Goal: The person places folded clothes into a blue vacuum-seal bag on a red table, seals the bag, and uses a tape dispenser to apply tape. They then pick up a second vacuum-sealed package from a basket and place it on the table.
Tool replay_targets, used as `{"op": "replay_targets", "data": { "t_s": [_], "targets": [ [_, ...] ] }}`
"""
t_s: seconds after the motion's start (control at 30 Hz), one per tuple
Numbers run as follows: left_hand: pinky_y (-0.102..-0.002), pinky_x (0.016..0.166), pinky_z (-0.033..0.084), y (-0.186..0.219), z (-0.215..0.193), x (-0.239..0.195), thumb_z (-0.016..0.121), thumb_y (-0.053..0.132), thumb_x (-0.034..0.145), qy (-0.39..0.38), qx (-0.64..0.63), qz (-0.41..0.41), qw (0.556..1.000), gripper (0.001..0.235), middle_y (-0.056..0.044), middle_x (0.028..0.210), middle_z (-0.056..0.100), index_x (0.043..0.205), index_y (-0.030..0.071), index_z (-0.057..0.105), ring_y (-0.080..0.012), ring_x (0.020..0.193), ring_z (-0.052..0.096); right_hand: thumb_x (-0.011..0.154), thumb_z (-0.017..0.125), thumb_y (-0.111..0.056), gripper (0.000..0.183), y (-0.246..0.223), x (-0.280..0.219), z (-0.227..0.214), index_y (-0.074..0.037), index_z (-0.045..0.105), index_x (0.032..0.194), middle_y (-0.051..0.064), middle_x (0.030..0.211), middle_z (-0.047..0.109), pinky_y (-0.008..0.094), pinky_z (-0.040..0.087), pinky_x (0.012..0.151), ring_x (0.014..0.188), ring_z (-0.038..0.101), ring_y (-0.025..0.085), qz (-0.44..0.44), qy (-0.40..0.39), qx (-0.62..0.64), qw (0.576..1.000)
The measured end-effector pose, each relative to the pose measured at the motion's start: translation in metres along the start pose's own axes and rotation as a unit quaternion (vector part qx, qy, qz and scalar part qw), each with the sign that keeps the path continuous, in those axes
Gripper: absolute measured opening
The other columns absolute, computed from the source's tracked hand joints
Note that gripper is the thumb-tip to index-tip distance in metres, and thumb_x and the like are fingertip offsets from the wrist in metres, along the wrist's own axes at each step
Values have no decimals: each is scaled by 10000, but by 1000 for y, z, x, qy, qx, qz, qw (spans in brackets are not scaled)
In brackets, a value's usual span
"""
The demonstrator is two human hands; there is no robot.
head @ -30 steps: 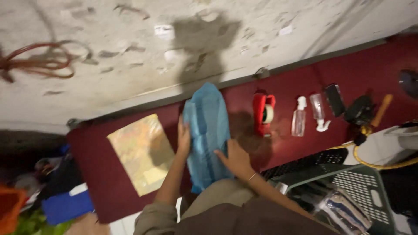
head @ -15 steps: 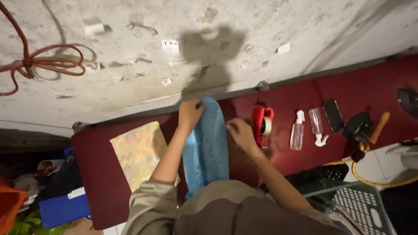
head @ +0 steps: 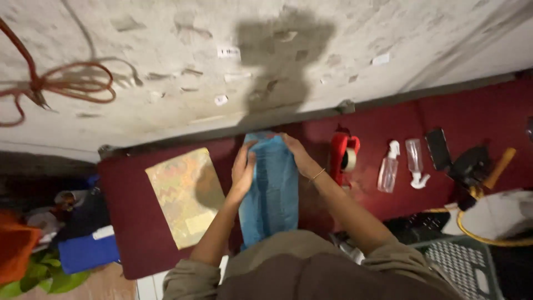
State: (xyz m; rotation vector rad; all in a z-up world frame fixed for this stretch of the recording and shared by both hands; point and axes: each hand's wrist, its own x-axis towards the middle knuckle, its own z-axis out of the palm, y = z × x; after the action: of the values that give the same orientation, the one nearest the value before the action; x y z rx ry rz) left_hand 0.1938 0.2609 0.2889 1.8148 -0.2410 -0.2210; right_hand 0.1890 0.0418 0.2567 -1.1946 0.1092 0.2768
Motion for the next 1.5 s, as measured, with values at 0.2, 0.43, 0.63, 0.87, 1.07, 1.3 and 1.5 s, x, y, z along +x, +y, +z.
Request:
{"op": "replay_targets", "data": {
  "t_s": [0.2, 0.43, 0.63, 0.87, 1.07, 1.3, 1.5],
  "targets": [
    [-535, 1191, 345, 87, -9, -74, 812, 412, 797, 26, 78, 170, 982, 785, -159, 1499, 544, 1423, 38, 522, -442, 1499, 374, 1093, 369, -614, 702, -110, -123, 76, -67, 531, 1502, 147, 1582, 511, 486, 220, 1299, 1541, 395, 311, -224, -67, -294, 927],
    [-570, 1253, 359, 95, -28, -149, 888, 223, 756, -5, 91, 171, 981, 630, -104, 1524, 564, 1320, 130, 623, -412, 1562, 349, 989, 630, -506, 768, -75, -193, 87, -109, 341, 1580, 246, 1655, 354, 573, 48, 1331, 1603, 264, 396, -277, -77, -297, 910],
    [-571, 1183, 411, 109, -33, -158, 865, 159, 699, -6, 165, 214, 963, 515, -103, 1444, 586, 1194, 127, 727, -408, 1451, 441, 911, 798, -212, 634, -53, -200, 87, -191, 373, 1381, 226, 1578, 448, 663, 44, 1336, 1561, 370, 401, -339, -69, -324, 880],
    [-545, 1108, 457, 144, -29, -167, 826, 120, 789, -49, 244, 351, 902, 258, -46, 1242, 677, 1024, 116, 718, -262, 1237, 618, 851, 718, -76, 546, -44, -205, 86, -180, 395, 1279, 215, 1502, 519, 675, 69, 1306, 1506, 434, 420, -333, -37, -350, 875],
    [-486, 905, 468, 189, -39, -151, 766, 197, 788, -116, 283, 398, 865, 221, -28, 1103, 666, 959, 112, 657, -233, 1058, 629, 741, 660, 3, 507, -45, -204, 81, -141, 452, 1181, 218, 1462, 544, 680, 122, 1283, 1470, 457, 435, -345, -24, -373, 861],
    [-415, 969, 512, 172, -44, -157, 781, 161, 908, -291, 288, 327, 851, 227, -65, 1063, 599, 1074, 97, 640, -243, 1088, 608, 808, 678, 49, 483, -53, -205, 84, -93, 564, 1255, 226, 1451, 564, 666, 265, 1256, 1435, 509, 431, -408, -3, -422, 810],
    [-607, 1136, 253, 150, -41, -130, 958, 411, 418, -64, 221, 211, 950, 1327, -322, 1516, 366, 1457, -129, 334, -511, 1418, 304, 783, 687, 81, 378, -52, -213, 88, -24, 671, 1146, 210, 1332, 638, 645, 359, 1206, 1331, 596, 401, -408, 47, -452, 792]
  ]
}}
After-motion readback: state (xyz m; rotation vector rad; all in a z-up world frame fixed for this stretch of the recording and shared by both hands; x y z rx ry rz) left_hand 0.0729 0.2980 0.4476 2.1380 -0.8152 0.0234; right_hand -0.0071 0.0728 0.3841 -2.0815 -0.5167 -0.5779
